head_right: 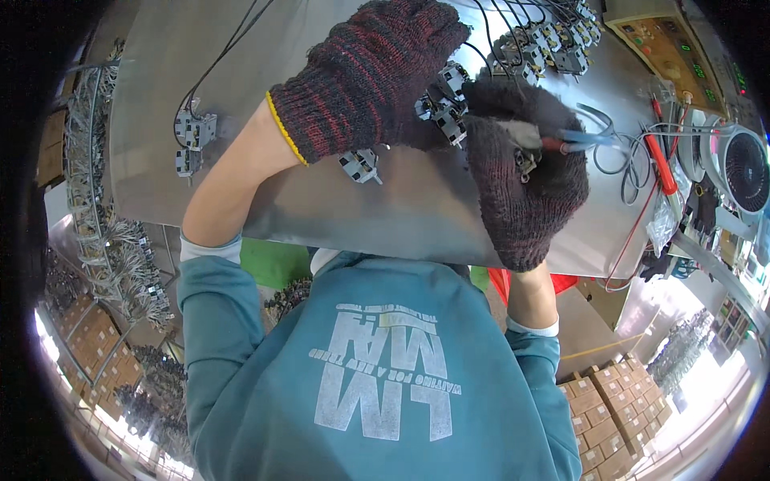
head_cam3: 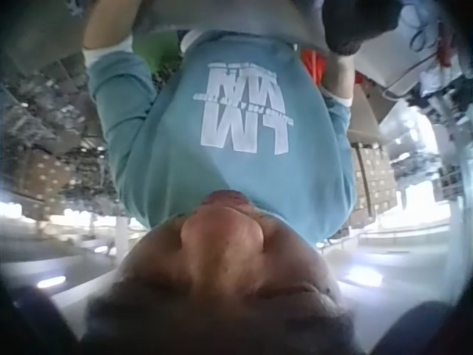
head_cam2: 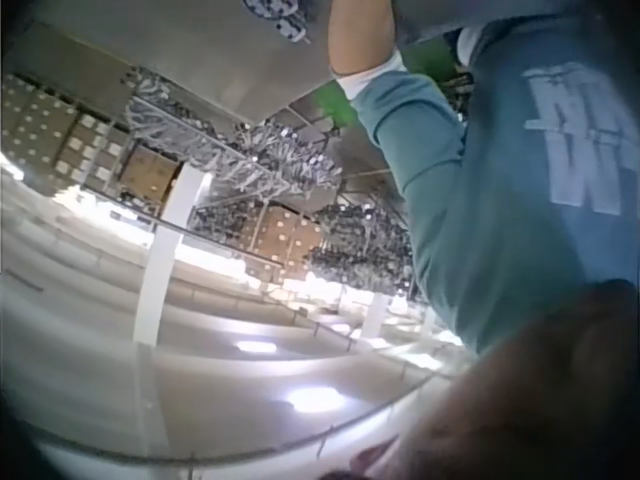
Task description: Organizing and arranging multiple bundles of wiring harnesses with attached white connectors on a metal workbench.
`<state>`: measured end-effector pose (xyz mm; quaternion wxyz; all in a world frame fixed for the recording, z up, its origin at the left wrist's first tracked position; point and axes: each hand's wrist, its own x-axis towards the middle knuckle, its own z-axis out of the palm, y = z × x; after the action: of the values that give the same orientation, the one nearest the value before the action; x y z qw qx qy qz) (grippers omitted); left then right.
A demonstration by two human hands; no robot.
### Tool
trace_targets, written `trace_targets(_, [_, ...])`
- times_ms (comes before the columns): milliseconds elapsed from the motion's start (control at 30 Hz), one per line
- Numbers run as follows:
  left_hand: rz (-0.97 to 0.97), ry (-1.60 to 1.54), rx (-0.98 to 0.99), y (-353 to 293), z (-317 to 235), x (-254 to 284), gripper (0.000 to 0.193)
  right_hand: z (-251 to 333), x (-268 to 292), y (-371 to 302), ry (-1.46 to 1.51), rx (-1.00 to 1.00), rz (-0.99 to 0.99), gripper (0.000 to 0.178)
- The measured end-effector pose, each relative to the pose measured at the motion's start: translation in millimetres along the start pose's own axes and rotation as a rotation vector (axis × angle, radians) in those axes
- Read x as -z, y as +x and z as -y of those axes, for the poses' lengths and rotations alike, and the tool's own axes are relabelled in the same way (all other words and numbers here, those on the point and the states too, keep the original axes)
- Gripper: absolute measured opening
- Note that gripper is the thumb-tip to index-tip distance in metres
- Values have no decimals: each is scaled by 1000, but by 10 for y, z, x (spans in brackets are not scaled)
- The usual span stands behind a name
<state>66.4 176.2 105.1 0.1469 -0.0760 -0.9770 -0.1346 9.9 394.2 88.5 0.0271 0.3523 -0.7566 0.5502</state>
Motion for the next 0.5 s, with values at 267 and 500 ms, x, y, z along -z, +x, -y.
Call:
trace_targets(267, [66, 85, -9, 65, -87, 94, 71, -11, 126, -31, 131, -28, -38, 32])
trace_targets(500, [-73, -34, -62, -16, 57, 29, 70, 26, -92, 15, 115, -51, 72, 34])
